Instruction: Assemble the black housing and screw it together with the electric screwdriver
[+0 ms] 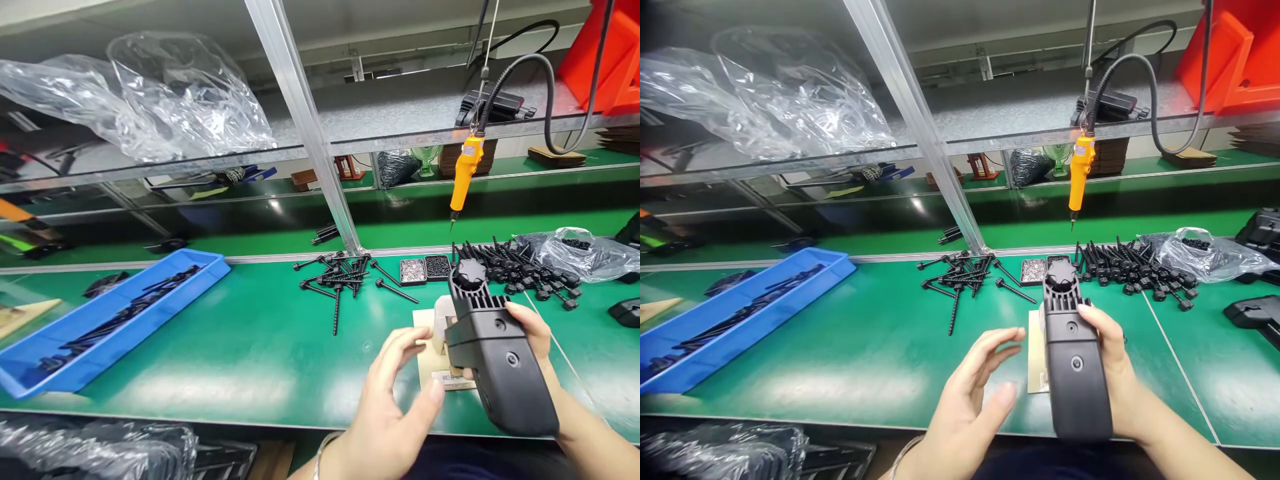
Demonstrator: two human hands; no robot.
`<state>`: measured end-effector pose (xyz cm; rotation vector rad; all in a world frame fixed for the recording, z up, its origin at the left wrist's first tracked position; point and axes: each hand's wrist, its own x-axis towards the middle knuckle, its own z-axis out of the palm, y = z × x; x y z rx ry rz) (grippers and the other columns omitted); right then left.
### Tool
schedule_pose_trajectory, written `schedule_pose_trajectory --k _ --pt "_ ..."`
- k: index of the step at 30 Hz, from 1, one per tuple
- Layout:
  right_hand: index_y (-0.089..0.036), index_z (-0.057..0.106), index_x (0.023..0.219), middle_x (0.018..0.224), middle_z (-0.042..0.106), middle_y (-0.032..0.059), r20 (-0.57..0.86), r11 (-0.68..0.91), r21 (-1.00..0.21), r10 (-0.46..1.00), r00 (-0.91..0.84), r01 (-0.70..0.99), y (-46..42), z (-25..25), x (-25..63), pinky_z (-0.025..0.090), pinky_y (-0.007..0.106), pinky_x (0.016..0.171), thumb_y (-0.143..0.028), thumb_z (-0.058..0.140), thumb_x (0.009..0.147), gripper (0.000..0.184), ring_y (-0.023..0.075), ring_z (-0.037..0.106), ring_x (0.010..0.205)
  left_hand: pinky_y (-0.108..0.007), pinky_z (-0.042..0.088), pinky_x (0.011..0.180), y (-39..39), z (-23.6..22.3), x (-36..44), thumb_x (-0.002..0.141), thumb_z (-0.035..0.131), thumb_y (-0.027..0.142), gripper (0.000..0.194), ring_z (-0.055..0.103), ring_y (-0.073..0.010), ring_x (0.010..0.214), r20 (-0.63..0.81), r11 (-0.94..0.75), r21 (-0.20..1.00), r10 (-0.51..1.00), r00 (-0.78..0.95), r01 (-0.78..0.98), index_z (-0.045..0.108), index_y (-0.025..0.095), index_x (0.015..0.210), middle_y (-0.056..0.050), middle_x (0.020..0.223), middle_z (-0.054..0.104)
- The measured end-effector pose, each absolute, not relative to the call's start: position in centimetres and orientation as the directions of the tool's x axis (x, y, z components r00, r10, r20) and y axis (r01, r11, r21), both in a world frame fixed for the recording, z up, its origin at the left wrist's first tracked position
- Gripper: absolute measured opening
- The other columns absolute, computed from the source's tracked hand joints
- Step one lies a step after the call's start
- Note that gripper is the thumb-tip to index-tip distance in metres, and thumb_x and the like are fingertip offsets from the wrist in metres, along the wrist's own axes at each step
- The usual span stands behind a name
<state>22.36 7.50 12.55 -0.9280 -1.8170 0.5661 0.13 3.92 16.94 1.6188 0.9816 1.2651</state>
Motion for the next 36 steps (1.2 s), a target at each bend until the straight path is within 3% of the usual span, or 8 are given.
schedule_pose_trajectory --k 6,12,14,18,21,25,31,36 --pt "-0.036 0.036 0.132 0.111 0.057 0.0045 0.543 0.632 -0.731 0.768 -0.340 0.259 9.7 15.6 22.4 0.058 0.034 0.077 -0.026 0.071 0.080 0.063 0.0225 0.068 0.087 -0.059 0.034 0.115 8.2 15.4 1.0 0.078 0.074 0.029 0.068 0.040 -0.0358 0.136 0.366 -0.435 0.866 0.887 0.280 0.248 0.043 0.023 0.139 -0.015 0.142 0.043" --pt "-0.037 0.036 0.141 0.141 0.033 0.0127 0.585 0.665 -0.524 0.735 -0.343 0.531 10.1 16.0 23.2 0.049 0.058 0.097 -0.027 0.064 0.084 0.064 0.0364 0.042 0.131 -0.056 0.035 0.115 11.1 15.4 3.9 0.057 0.089 0.023 0.109 0.044 -0.0386 0.134 0.326 -0.374 0.923 0.884 0.334 0.087 0.028 0.020 0.146 -0.019 0.144 0.043" --pt "-0.036 0.037 0.143 0.147 0.029 0.0130 0.538 0.650 -0.508 0.752 -0.381 0.565 9.7 15.9 24.5 0.048 0.058 0.099 -0.025 0.063 0.085 0.065 0.0364 0.036 0.136 -0.055 0.038 0.114 12.0 14.9 4.7 0.058 0.089 0.024 0.115 0.050 -0.0366 0.129 0.331 -0.351 0.936 0.883 0.333 0.001 0.018 0.020 0.149 -0.019 0.141 0.047" --pt "-0.031 0.046 0.140 0.147 0.040 0.0116 0.451 0.595 -0.612 0.804 -0.389 0.521 12.1 16.4 27.6 0.054 0.040 0.097 -0.033 0.056 0.093 0.049 0.0296 0.049 0.131 -0.049 0.050 0.095 13.1 13.1 5.4 0.056 0.087 0.031 0.085 0.057 -0.0321 0.105 0.425 -0.475 0.874 0.849 0.315 0.102 0.048 0.016 0.130 -0.013 0.116 0.057" --pt "-0.023 0.063 0.115 0.121 0.061 0.0107 0.463 0.507 -0.612 0.852 -0.245 0.607 18.3 16.3 26.3 0.055 0.037 0.090 -0.037 0.050 0.097 0.026 0.0247 0.062 0.109 -0.042 0.052 0.082 13.5 11.7 5.7 0.053 0.086 0.031 0.065 0.052 -0.0269 0.093 0.539 -0.595 0.786 0.792 0.286 0.166 0.059 0.017 0.110 -0.009 0.101 0.053" --pt "-0.015 0.070 0.086 0.095 0.069 0.0070 0.187 0.510 -0.408 0.858 -0.478 0.757 27.7 14.4 19.3 0.052 0.037 0.093 -0.017 0.059 0.093 0.013 0.0198 0.064 0.097 -0.038 0.052 0.082 14.2 10.4 5.9 0.057 0.086 0.031 0.073 0.051 -0.0256 0.096 0.650 -0.674 0.738 0.710 0.272 -0.006 0.056 0.024 0.123 -0.007 0.105 0.054" --pt "-0.012 0.065 0.100 0.102 0.066 0.0062 -0.021 0.497 -0.268 0.853 -0.521 0.825 32.6 10.8 12.0 0.055 0.039 0.089 -0.032 0.062 0.098 0.020 0.0188 0.064 0.097 -0.041 0.054 0.088 15.1 8.7 5.7 0.057 0.090 0.043 0.075 0.056 -0.0288 0.104 0.656 -0.668 0.741 0.697 0.290 -0.069 0.059 0.021 0.122 -0.011 0.111 0.055" --pt "-0.012 0.065 0.103 0.101 0.066 0.0059 -0.077 0.448 -0.284 0.871 -0.486 0.848 33.4 9.1 11.8 0.056 0.038 0.086 -0.034 0.060 0.099 0.023 0.0175 0.064 0.092 -0.039 0.055 0.085 14.7 9.0 5.5 0.043 0.092 0.024 0.079 0.057 -0.0281 0.102 0.635 -0.651 0.757 0.713 0.297 -0.055 0.059 0.021 0.115 -0.009 0.109 0.052"
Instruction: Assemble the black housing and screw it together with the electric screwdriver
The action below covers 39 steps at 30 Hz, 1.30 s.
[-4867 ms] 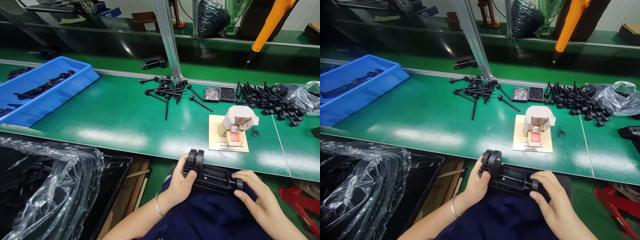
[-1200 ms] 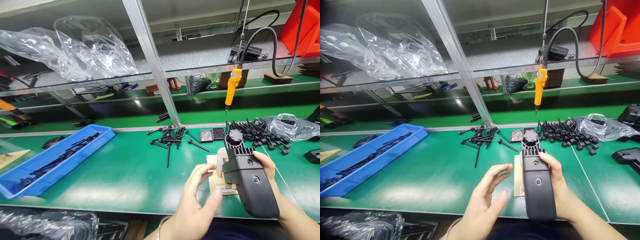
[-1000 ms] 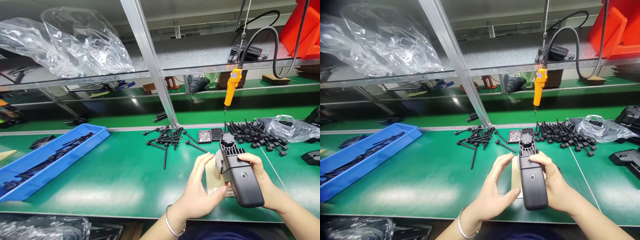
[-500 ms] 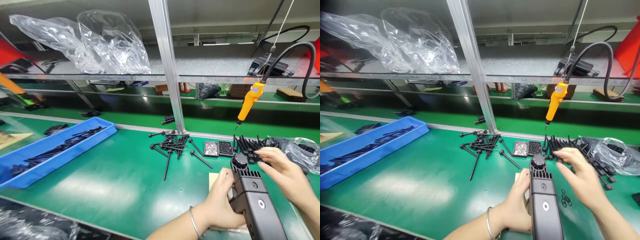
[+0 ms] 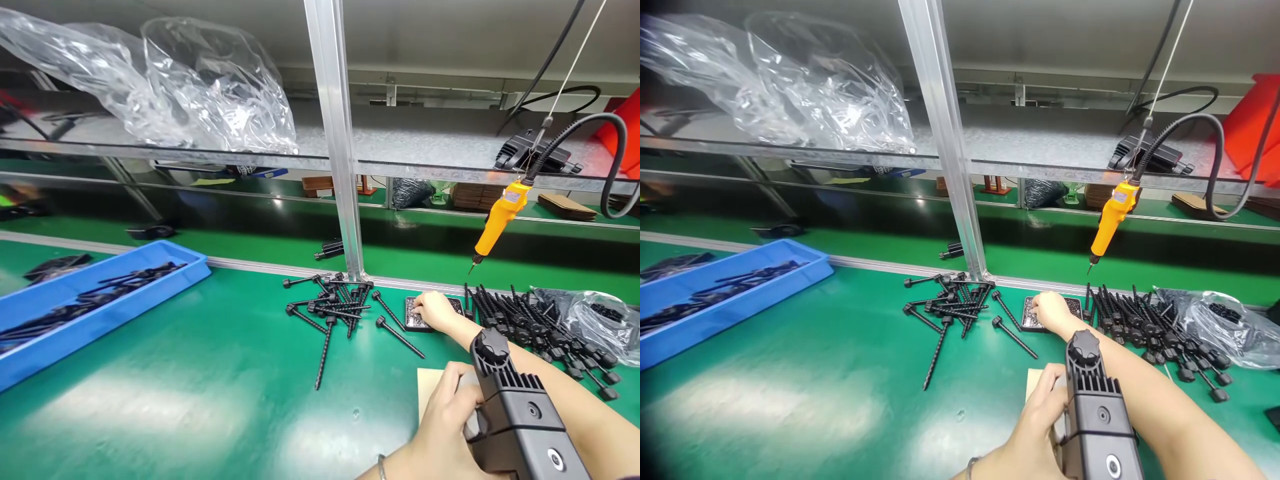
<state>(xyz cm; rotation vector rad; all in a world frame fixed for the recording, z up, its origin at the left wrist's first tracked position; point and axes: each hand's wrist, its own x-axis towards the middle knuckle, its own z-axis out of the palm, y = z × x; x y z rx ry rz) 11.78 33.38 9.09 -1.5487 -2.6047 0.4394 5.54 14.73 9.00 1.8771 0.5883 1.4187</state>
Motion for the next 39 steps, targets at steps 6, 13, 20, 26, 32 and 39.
schedule_pose_trajectory --k 6,13,20,26,32,39 --pt "-0.013 0.065 0.107 0.110 0.065 0.0073 -0.008 0.399 -0.424 0.896 -0.444 0.813 33.9 8.3 13.0 0.053 0.042 0.094 -0.033 0.059 0.099 0.022 0.0200 0.063 0.103 -0.039 0.053 0.087 13.8 10.8 5.7 0.054 0.085 0.019 0.071 0.054 -0.0264 0.102 0.595 -0.602 0.796 0.758 0.266 -0.063 0.060 0.023 0.120 -0.008 0.107 0.055" --pt "-0.013 0.064 0.108 0.108 0.065 0.0072 0.040 0.348 -0.578 0.915 -0.400 0.738 32.5 9.6 13.3 0.055 0.039 0.089 -0.035 0.059 0.099 0.023 0.0186 0.064 0.097 -0.040 0.050 0.091 13.5 11.2 5.6 0.055 0.082 0.018 0.063 0.049 -0.0259 0.100 0.542 -0.575 0.817 0.790 0.285 0.040 0.061 0.023 0.115 -0.008 0.108 0.055" --pt "-0.011 0.065 0.097 0.088 0.064 0.0036 0.084 0.294 -0.767 0.927 -0.365 0.571 29.4 16.2 16.1 0.053 0.027 0.067 -0.043 0.063 0.094 0.031 0.0137 0.060 0.073 -0.041 0.049 0.089 13.3 11.2 5.6 0.058 0.079 0.015 0.056 0.048 -0.0256 0.098 0.504 -0.557 0.823 0.807 0.307 0.112 0.061 0.022 0.110 -0.008 0.105 0.052" --pt "-0.016 0.067 0.082 0.077 0.063 0.0022 0.169 0.335 -0.857 0.900 -0.401 0.391 19.6 24.8 23.5 0.044 0.024 0.059 -0.049 0.068 0.083 0.033 0.0135 0.055 0.068 -0.040 0.049 0.087 13.3 11.5 5.6 0.059 0.076 0.014 0.054 0.048 -0.0259 0.099 0.514 -0.560 0.824 0.802 0.303 0.087 0.061 0.022 0.110 -0.008 0.106 0.053" --pt "-0.025 0.070 0.074 0.072 0.061 0.0033 0.134 0.383 -0.805 0.862 -0.489 0.454 13.6 26.6 24.0 0.043 0.028 0.059 -0.037 0.064 0.089 0.020 0.0170 0.053 0.067 -0.041 0.048 0.087 13.3 11.4 5.6 0.060 0.075 0.013 0.054 0.047 -0.0258 0.099 0.487 -0.543 0.831 0.814 0.317 0.120 0.060 0.022 0.111 -0.007 0.106 0.053" --pt "-0.027 0.073 0.067 0.074 0.056 0.0042 0.112 0.302 -0.850 0.903 -0.414 0.431 14.7 25.2 22.7 0.040 0.030 0.060 -0.040 0.069 0.080 0.018 0.0182 0.050 0.068 -0.040 0.049 0.085 13.3 11.3 5.6 0.061 0.075 0.013 0.049 0.047 -0.0252 0.097 0.495 -0.554 0.821 0.810 0.315 0.135 0.060 0.021 0.107 -0.007 0.104 0.052"
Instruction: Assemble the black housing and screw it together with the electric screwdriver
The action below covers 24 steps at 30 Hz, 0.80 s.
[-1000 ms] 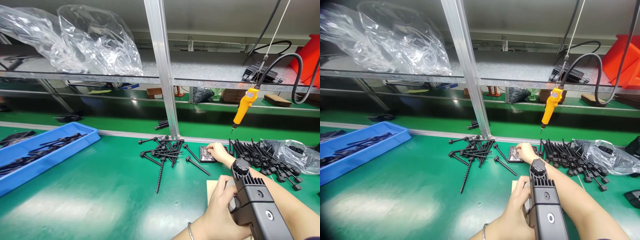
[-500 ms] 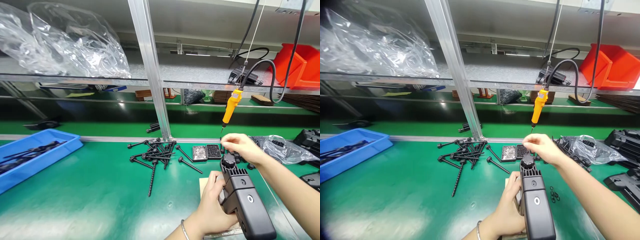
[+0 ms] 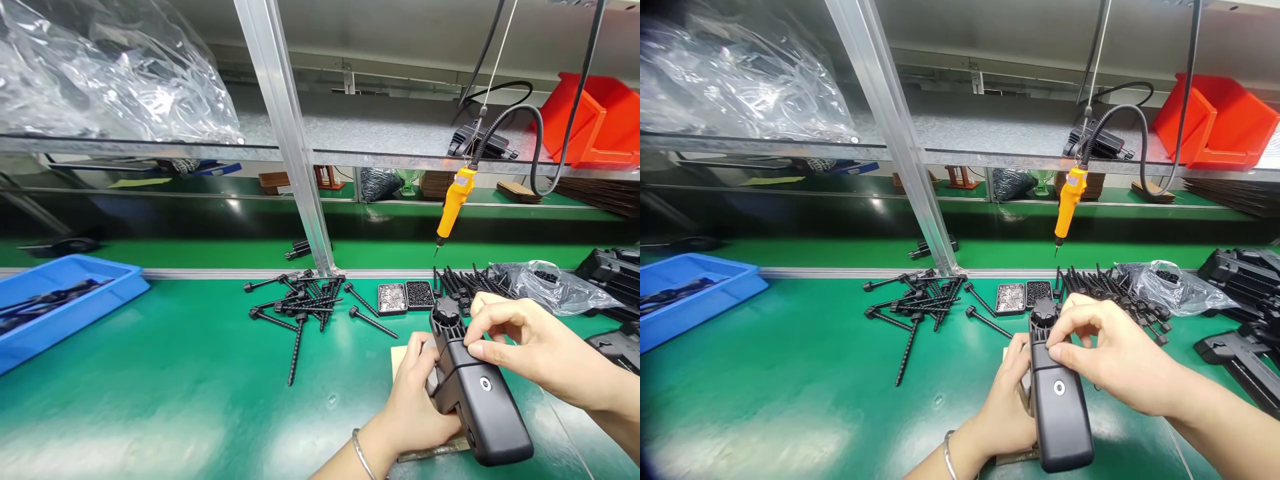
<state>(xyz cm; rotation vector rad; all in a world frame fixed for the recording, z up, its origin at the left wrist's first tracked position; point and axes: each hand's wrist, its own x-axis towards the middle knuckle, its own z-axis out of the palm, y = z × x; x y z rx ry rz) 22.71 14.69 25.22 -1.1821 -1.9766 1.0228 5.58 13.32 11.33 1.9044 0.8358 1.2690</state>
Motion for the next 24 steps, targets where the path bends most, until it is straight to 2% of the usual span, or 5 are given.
schedule_pose_trajectory --k 7,11,13,17,24 --pt "-0.020 0.071 0.067 0.072 0.054 0.0010 -0.147 -0.054 -0.977 0.873 -0.465 0.207 16.5 24.3 23.7 0.039 0.027 0.062 -0.039 0.085 0.060 0.024 0.0145 0.048 0.067 -0.039 0.048 0.085 13.2 11.4 5.6 0.060 0.075 0.013 0.055 0.047 -0.0257 0.100 0.535 -0.583 0.808 0.786 0.311 0.083 0.059 0.022 0.113 -0.007 0.105 0.054" --pt "-0.017 0.068 0.083 0.074 0.055 0.0020 -0.086 0.026 -0.937 0.949 -0.303 0.348 21.1 22.5 24.0 0.036 0.027 0.054 -0.065 0.073 0.063 0.053 0.0115 0.042 0.057 -0.038 0.049 0.086 13.3 11.5 5.7 0.059 0.077 0.014 0.058 0.048 -0.0255 0.100 0.541 -0.579 0.813 0.788 0.293 0.058 0.060 0.022 0.113 -0.008 0.107 0.054" --pt "-0.015 0.066 0.089 0.077 0.058 0.0031 -0.029 0.086 -0.866 0.975 -0.222 0.492 24.4 20.5 23.1 0.040 0.027 0.056 -0.070 0.063 0.072 0.057 0.0125 0.046 0.060 -0.038 0.050 0.085 13.3 11.6 5.7 0.059 0.077 0.014 0.056 0.049 -0.0254 0.100 0.541 -0.576 0.816 0.789 0.291 0.045 0.061 0.022 0.113 -0.008 0.106 0.055" --pt "-0.013 0.065 0.096 0.091 0.065 0.0046 -0.068 0.101 -0.677 0.978 -0.198 0.729 30.0 14.9 20.1 0.052 0.033 0.079 -0.052 0.059 0.094 0.040 0.0171 0.061 0.082 -0.039 0.050 0.086 13.4 11.6 5.8 0.060 0.077 0.015 0.056 0.050 -0.0261 0.101 0.548 -0.580 0.814 0.780 0.301 0.023 0.060 0.022 0.113 -0.008 0.106 0.057" --pt "-0.013 0.065 0.104 0.108 0.065 0.0075 -0.115 0.162 -0.294 0.972 -0.203 0.942 32.4 9.6 17.9 0.054 0.040 0.092 -0.033 0.061 0.098 0.021 0.0193 0.063 0.100 -0.037 0.052 0.077 13.9 9.9 5.9 0.053 0.085 0.029 0.063 0.053 -0.0263 0.096 0.613 -0.635 0.772 0.744 0.266 -0.005 0.059 0.020 0.110 -0.008 0.100 0.054"
